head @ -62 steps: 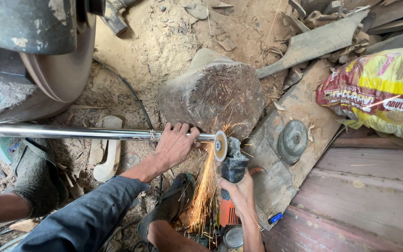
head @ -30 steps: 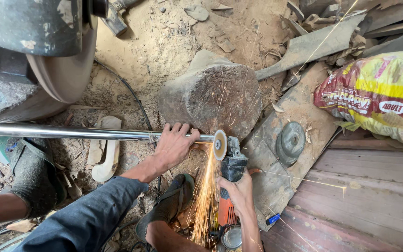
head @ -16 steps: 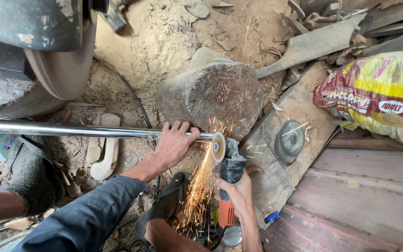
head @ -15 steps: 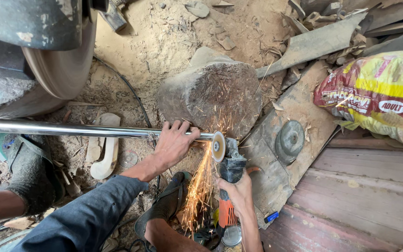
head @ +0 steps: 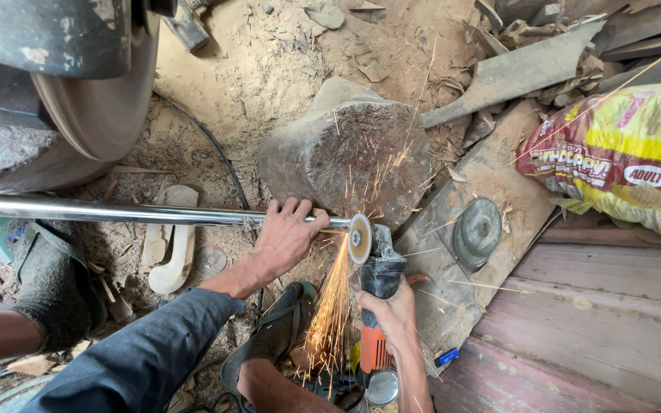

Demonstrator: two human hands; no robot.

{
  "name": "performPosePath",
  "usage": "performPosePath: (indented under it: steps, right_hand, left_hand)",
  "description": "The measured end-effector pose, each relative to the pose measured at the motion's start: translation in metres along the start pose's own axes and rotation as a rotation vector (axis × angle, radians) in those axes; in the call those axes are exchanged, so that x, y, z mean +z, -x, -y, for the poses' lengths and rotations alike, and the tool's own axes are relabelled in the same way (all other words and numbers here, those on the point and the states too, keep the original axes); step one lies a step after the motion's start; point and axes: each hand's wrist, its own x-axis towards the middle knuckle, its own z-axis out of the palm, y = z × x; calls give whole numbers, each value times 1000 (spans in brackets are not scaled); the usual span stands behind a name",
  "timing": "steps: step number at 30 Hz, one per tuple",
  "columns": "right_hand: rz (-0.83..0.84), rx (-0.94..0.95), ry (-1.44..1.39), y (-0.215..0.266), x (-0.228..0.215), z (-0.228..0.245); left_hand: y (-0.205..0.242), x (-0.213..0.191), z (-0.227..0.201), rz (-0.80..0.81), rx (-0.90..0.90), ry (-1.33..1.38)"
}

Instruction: The person grinds a small wooden piece against a belt sander, then uses an angle grinder to cut a metal rod, producing sparks. They return to the belt sander to continue shaping the wooden piece.

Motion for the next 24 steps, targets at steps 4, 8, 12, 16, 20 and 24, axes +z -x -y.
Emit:
performPosePath:
  steps: [4, 8, 12, 16, 20, 24]
  right_hand:
    - [-14, 30, 4, 1, 0, 2]
    - [21, -1, -60, 0, 1, 7]
    - [-4, -20, -13, -4, 0, 8]
    - [-22, -18, 5, -5, -2, 3]
    - [-12, -66, 19, -7, 1, 8]
    - [-15, -74, 57, 8, 3, 6]
  left_hand:
    - [4, 2, -1, -72, 18, -17]
    - [4, 1, -1, -64, 21, -17]
    - [4, 1, -1, -88, 22, -24]
    - [5, 3, -2, -96, 21, -39]
    - [5, -2, -1, -121, 25, -9]
    - [12, -7, -9, -162, 45, -27]
